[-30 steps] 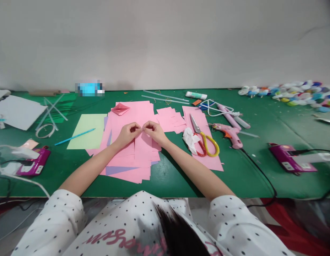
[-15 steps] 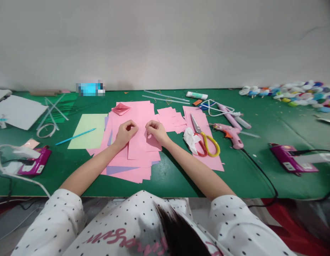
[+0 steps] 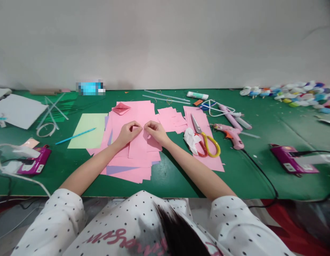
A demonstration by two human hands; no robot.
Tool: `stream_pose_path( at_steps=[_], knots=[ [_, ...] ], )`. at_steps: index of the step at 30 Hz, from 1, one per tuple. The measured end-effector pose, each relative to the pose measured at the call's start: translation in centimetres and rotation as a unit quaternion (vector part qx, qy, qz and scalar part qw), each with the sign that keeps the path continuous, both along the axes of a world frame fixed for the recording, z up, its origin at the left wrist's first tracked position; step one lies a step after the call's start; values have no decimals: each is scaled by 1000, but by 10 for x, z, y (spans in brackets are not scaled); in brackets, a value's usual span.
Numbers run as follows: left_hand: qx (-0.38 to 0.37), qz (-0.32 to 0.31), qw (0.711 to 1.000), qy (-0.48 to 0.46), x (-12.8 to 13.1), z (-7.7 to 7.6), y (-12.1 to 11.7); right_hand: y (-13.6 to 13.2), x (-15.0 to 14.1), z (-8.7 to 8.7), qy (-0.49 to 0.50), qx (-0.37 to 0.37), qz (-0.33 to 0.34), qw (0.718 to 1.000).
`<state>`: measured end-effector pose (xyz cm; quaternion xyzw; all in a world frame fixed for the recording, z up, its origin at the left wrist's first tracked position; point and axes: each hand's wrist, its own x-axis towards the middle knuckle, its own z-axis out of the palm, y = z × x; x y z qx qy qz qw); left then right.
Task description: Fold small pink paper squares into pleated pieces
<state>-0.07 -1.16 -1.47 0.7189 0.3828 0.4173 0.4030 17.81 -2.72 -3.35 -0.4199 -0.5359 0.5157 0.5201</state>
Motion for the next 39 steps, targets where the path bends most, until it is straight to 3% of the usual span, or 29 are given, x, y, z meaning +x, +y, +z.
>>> stream_pose_path(
  at_steps=[6,14,19,23,30,39],
  knots=[
    [-10,17,1000,9,1,7,-3,-2,-1,2,-2,-9,4,1000],
    [-56,91,992,-69,-3,3,5,1,2,1,54,-23,-46,997],
    [-50,34,996,-68,-2,0,5,-1,0,3,37,-19,-16,999],
    [-23,35,998,-49,-2,-1,5,-2,-1,5,13,-9,-4,1000],
    [-10,5,999,-38,-3,-1,3,-1,0,4,21,0,-55,998],
    [-20,-8,1000,-21,-2,2,1,1,-3,3,4,-7,-74,997]
  ],
)
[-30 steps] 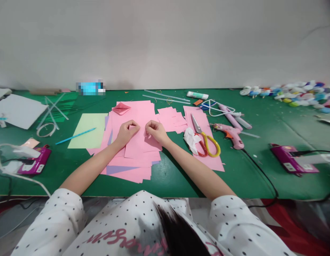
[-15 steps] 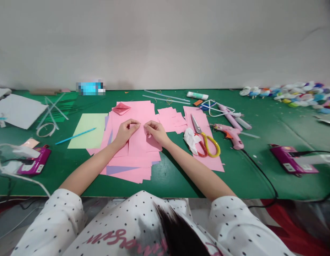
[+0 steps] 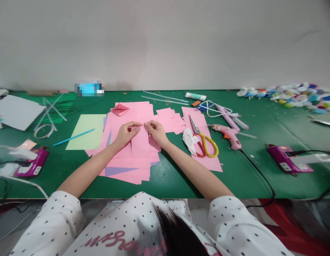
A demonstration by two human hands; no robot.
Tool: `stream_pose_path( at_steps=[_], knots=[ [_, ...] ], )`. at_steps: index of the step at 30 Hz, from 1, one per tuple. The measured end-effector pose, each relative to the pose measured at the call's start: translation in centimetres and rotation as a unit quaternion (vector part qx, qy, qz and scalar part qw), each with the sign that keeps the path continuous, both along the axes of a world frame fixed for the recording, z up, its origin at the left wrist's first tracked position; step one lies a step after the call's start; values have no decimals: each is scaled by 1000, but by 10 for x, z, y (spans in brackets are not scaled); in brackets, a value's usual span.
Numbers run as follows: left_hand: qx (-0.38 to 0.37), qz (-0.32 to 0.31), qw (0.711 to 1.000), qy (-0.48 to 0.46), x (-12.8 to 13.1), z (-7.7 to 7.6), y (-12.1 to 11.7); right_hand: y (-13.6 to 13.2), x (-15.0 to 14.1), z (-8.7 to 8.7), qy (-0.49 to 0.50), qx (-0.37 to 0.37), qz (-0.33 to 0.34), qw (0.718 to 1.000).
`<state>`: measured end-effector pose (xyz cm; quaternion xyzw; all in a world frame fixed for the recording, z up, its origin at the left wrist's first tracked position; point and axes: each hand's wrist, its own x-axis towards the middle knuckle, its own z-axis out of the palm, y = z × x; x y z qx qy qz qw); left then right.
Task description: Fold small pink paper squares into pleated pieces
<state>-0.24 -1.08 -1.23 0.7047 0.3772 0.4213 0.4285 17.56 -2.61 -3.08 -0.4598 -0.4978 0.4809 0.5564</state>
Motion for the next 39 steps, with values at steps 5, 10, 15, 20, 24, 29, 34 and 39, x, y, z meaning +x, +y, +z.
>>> stream_pose_path(
  at_steps=[5,10,15,20,24,29,34,39],
  knots=[
    [6,8,1000,10,1,3,-1,-1,1,0,-18,-4,0,1000],
    [18,31,999,20,0,2,-1,0,1,0,-6,-27,2,1000],
    [32,51,998,19,0,2,-2,0,-1,3,13,-45,1,999],
    [30,51,998,8,0,3,-2,-1,-1,5,7,-38,4,999],
    [25,39,999,9,0,4,-2,-1,-1,5,-2,-21,6,1000],
    [20,32,999,8,0,4,-1,0,0,2,0,-6,7,1000],
    [21,30,999,10,0,4,-2,1,1,-1,-22,-4,0,1000],
    [10,28,1000,9,0,6,-2,1,1,-2,-19,-3,-3,1000]
  ],
)
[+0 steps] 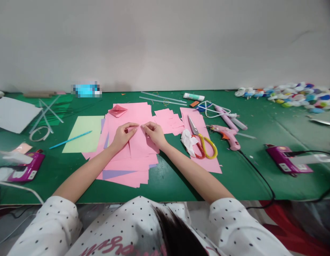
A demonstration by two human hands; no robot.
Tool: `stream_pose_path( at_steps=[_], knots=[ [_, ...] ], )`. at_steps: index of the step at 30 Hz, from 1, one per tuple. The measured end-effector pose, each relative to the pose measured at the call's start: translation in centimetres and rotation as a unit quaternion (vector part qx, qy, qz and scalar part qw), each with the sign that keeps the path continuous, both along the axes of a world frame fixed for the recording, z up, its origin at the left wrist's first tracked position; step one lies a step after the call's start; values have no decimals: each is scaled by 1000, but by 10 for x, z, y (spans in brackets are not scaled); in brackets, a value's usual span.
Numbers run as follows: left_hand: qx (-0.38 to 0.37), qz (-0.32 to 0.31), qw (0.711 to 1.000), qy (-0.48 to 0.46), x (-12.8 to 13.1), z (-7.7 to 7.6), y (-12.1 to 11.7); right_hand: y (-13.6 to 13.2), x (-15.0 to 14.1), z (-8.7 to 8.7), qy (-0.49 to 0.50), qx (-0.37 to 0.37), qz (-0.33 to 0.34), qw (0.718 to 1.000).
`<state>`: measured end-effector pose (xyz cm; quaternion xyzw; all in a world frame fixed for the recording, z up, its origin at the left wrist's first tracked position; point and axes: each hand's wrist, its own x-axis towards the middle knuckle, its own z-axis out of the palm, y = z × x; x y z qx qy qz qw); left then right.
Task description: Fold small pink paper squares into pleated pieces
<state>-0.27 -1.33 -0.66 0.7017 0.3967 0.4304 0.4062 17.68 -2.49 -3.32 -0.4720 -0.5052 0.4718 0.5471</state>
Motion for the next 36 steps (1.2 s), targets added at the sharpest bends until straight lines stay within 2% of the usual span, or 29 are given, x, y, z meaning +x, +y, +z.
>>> stream_pose_path(
  at_steps=[15,26,36],
  knots=[
    [-24,-2,1000,-4,0,-3,3,0,-1,0,-2,-2,0,1000],
    [-12,-5,1000,9,-2,-4,5,-1,-2,1,20,4,-3,1000],
    [-19,-9,1000,7,-2,-3,4,0,-1,-2,2,2,-4,1000]
  ],
)
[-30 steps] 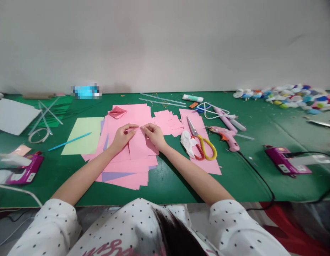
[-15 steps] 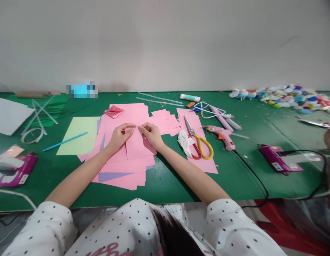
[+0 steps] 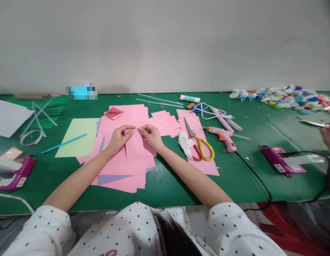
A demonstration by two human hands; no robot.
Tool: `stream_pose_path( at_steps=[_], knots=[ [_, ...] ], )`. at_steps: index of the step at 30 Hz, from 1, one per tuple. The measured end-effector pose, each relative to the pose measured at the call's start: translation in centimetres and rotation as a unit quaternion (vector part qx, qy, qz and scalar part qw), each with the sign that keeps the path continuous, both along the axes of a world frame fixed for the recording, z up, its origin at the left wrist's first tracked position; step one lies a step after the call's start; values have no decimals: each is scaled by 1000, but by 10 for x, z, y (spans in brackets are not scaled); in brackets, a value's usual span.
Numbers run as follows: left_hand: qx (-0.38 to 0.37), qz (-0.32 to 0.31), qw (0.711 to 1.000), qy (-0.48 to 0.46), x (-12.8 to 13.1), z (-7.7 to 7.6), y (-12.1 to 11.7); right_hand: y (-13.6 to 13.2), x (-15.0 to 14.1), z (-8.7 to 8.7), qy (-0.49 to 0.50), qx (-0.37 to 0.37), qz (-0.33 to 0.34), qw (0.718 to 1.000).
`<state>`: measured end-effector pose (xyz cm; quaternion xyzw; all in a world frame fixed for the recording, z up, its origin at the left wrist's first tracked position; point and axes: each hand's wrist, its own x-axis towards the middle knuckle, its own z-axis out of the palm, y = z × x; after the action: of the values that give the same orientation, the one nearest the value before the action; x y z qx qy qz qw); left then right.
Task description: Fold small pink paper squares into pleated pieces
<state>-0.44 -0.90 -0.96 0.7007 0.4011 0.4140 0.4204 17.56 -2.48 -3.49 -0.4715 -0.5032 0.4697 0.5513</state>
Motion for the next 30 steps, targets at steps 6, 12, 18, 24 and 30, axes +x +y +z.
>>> stream_pose_path(
  at_steps=[6,12,18,24,30],
  knots=[
    [-1,3,1000,-9,0,0,0,-1,-1,2,2,14,-2,1000],
    [-5,-4,1000,-18,-1,-2,1,-1,-1,2,16,12,5,1000],
    [-14,-15,999,-40,-1,-3,1,-1,-3,4,25,4,24,999],
    [-27,4,1000,-7,-1,0,-1,-1,-3,3,15,15,25,999],
    [-25,-1,1000,-1,1,-1,1,-1,-2,0,-6,22,49,999]
  ],
)
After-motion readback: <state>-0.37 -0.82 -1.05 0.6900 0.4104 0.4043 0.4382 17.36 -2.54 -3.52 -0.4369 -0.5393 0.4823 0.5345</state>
